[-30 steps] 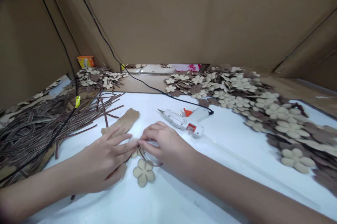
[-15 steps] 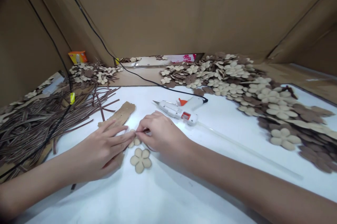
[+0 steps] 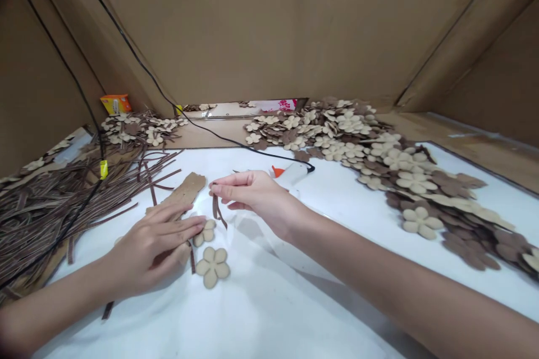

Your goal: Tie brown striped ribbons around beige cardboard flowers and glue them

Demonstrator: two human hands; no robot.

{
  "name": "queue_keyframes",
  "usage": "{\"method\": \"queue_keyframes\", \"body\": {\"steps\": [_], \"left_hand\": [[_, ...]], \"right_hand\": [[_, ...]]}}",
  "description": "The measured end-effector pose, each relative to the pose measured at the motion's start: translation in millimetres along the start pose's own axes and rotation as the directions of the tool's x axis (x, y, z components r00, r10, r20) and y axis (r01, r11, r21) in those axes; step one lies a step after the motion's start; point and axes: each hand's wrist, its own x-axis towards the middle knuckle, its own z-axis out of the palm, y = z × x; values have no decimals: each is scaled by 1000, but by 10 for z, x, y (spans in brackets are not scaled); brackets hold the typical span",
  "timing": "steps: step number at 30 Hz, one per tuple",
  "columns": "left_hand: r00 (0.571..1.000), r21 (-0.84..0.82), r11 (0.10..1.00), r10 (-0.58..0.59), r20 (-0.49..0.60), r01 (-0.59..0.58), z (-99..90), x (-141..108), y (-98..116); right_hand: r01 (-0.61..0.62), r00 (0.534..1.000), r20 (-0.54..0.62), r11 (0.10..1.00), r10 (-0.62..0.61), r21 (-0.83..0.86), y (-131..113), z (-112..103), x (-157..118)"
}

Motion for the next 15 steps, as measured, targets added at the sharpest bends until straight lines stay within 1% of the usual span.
{"method": "queue_keyframes", "body": {"steps": [3, 6, 8, 11, 13, 15], "left_hand": [[997, -119, 992, -46, -64, 38, -2, 12, -54], [990, -269, 963, -68, -125, 32, -21, 33, -88], [986, -332, 943, -88, -141, 37, -36, 49, -101], [973, -394, 912, -184, -142, 115, -66, 64, -119], [953, -436, 882, -266, -147, 179, -93, 62, -130], [934, -448, 867, -318, -164, 217, -126, 54, -128]], "right_hand": [[-21, 1000, 3, 998, 21, 56, -21, -2, -7], [-24, 1000, -1, 996, 24, 84, -12, 8, -8], [-24, 1000, 1, 995, 24, 94, -3, 17, -9], [-27, 1000, -3, 994, 28, 107, -4, 34, -21], [-30, 999, -17, 993, 32, 114, -13, 47, -34], [-20, 999, -28, 993, 24, 117, -21, 63, -48]]}}
